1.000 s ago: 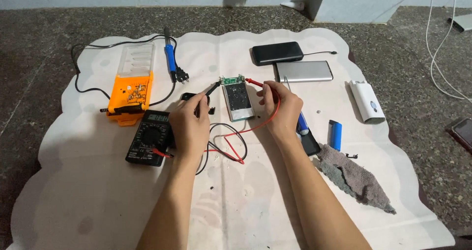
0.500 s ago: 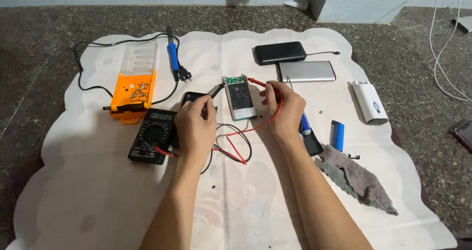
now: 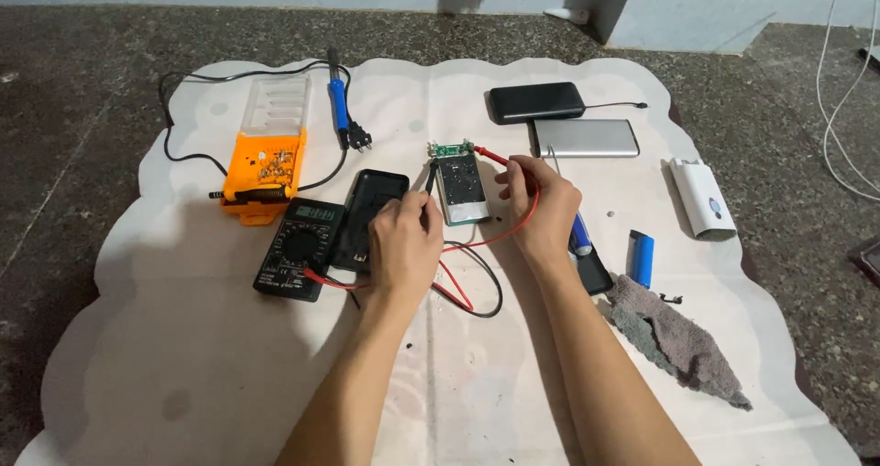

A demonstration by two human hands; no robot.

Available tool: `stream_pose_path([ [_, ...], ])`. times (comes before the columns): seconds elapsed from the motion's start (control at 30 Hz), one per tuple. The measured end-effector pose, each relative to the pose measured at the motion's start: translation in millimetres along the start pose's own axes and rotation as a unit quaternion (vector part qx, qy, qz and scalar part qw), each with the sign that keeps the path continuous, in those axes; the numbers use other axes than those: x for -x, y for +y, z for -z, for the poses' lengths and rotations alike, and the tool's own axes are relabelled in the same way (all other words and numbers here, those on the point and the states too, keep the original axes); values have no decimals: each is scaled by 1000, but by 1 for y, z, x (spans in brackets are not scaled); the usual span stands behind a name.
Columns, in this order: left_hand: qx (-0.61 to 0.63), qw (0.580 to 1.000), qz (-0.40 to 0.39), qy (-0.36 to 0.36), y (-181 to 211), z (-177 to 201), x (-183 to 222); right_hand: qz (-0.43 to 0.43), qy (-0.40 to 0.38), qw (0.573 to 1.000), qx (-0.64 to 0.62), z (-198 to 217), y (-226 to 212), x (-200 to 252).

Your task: Using a digital multimeter to test the voltage and connectivity of a battery and a circuit board.

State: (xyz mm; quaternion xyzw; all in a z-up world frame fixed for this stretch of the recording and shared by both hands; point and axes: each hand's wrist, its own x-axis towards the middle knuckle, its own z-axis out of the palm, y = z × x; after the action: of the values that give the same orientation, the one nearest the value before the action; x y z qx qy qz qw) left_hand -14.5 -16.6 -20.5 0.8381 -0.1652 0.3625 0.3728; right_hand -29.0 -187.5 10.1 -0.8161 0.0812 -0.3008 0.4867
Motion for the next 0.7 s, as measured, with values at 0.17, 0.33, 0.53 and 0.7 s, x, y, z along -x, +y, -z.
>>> stream_pose_path([
  [0.17, -4, 1000, -8, 5, -2, 0, 0, 12, 1, 1000, 2, 0, 1, 1],
  [0.33, 15, 1000, 0, 21, 1, -3, 0, 35, 7, 999, -7, 1, 0, 1],
  [0.53, 43, 997, 14, 69, 8, 11, -13, 29, 14, 999, -22, -1, -2, 1],
  [0.7, 32, 993, 55, 100, -2, 110, -13, 20, 22, 999, -45, 0, 1, -5],
])
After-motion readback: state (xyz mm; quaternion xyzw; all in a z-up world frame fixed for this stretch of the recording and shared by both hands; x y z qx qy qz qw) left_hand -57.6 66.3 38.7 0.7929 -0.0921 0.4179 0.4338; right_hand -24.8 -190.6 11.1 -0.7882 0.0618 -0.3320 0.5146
